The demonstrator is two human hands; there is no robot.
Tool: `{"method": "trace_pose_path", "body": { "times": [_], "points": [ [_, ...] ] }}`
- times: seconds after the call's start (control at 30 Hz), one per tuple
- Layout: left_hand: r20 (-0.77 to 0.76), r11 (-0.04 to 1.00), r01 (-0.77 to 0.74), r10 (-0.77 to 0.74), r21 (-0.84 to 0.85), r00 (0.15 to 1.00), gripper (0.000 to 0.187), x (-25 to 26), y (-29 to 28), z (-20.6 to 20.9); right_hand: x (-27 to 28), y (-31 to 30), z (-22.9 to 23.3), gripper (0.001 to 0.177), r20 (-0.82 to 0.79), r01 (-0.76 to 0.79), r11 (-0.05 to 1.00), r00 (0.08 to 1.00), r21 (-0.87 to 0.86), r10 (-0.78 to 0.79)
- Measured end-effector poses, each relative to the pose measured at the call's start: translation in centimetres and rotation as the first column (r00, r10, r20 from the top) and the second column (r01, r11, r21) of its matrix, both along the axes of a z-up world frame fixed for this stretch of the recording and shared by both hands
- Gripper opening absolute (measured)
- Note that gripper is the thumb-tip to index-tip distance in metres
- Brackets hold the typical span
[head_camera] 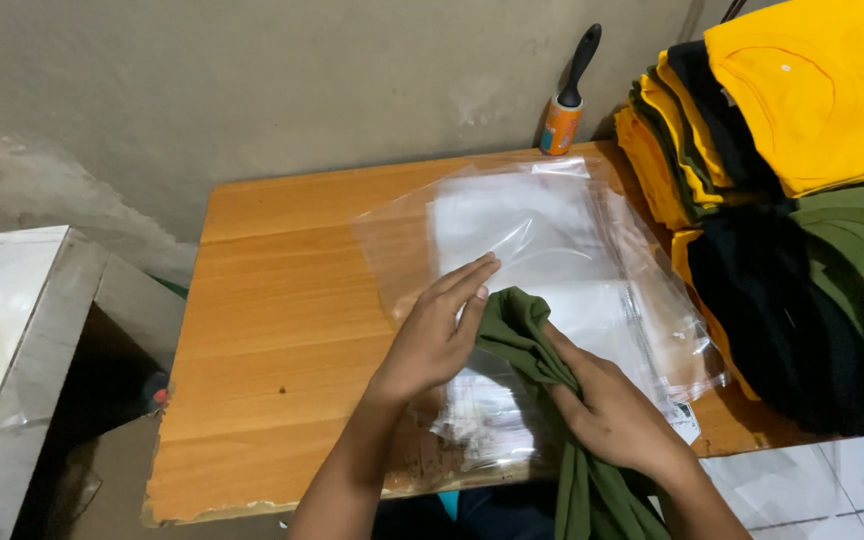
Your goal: Folding a t-shirt and placing it inside a clear plastic packaging bag.
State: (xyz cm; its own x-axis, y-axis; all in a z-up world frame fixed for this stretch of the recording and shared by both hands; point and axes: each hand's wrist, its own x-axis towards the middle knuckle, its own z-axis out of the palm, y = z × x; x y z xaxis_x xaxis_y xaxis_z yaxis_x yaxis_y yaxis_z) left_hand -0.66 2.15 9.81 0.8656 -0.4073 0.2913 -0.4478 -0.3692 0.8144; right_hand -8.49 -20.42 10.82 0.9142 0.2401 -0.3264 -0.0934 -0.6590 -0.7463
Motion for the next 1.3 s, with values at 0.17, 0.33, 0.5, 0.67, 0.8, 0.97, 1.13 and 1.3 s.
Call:
{"method": "trace_pose_path", "body": {
  "times": [0.17, 0.33, 0.5, 0.67, 0.8, 0.97, 1.13, 1.3],
  "points": [
    [0.014, 0.987, 0.140, -0.142, 0.085, 0.990, 0.048, -2.4, -0.4, 2.5, 1.7, 0.7, 0.1, 0.073, -0.023, 0.078, 0.964, 0.997, 0.256, -0.074],
    [0.259, 0.945, -0.005, -0.085, 0.328, 0.962, 0.042, -3.3, -0.8, 3.7, 2.3, 0.9, -1.4, 0.058, -0.290, 0.463, 0.653, 0.886, 0.599, -0.363],
    [0.466, 0.826, -0.151, -0.147, 0.543, 0.873, 0.063, -2.2, -3.1, -1.1, 3.0, 1.6, -2.2, 0.053, -0.537, 0.705, 0.557, 0.703, 0.439, -0.466],
    [0.376, 0.839, -0.053, -0.185, 0.542, 0.908, 0.054, -2.1, -3.0, -0.2, 3.1, 0.5, -5.8, 0.057, -0.422, 0.694, 0.601, 0.719, 0.396, -0.552],
    [0.364, 0.896, -0.043, -0.136, 0.442, 0.921, 0.052, -2.2, -2.2, 0.4, 2.6, -1.5, -12.0, 0.049, -0.424, 0.579, 0.467, 0.813, 0.669, -0.400],
    [0.394, 0.951, 0.050, -0.175, 0.306, 0.902, 0.038, -4.4, -2.7, 1.1, 3.6, -3.2, -16.3, 0.045, -0.157, 0.388, 0.602, 0.903, 0.698, -0.400],
    [0.211, 0.893, -0.035, -0.068, 0.450, 0.975, 0.052, -2.8, -1.6, 2.5, 2.0, 1.9, -5.4, 0.045, -0.603, 0.716, 0.318, 0.696, 0.621, -0.389],
    [0.342, 0.919, -0.159, 0.028, 0.361, 0.939, 0.054, -2.1, -2.0, -0.2, 1.0, 1.9, -5.1, 0.056, -0.551, 0.596, 0.534, 0.792, 0.599, -0.265]
  ]
}}
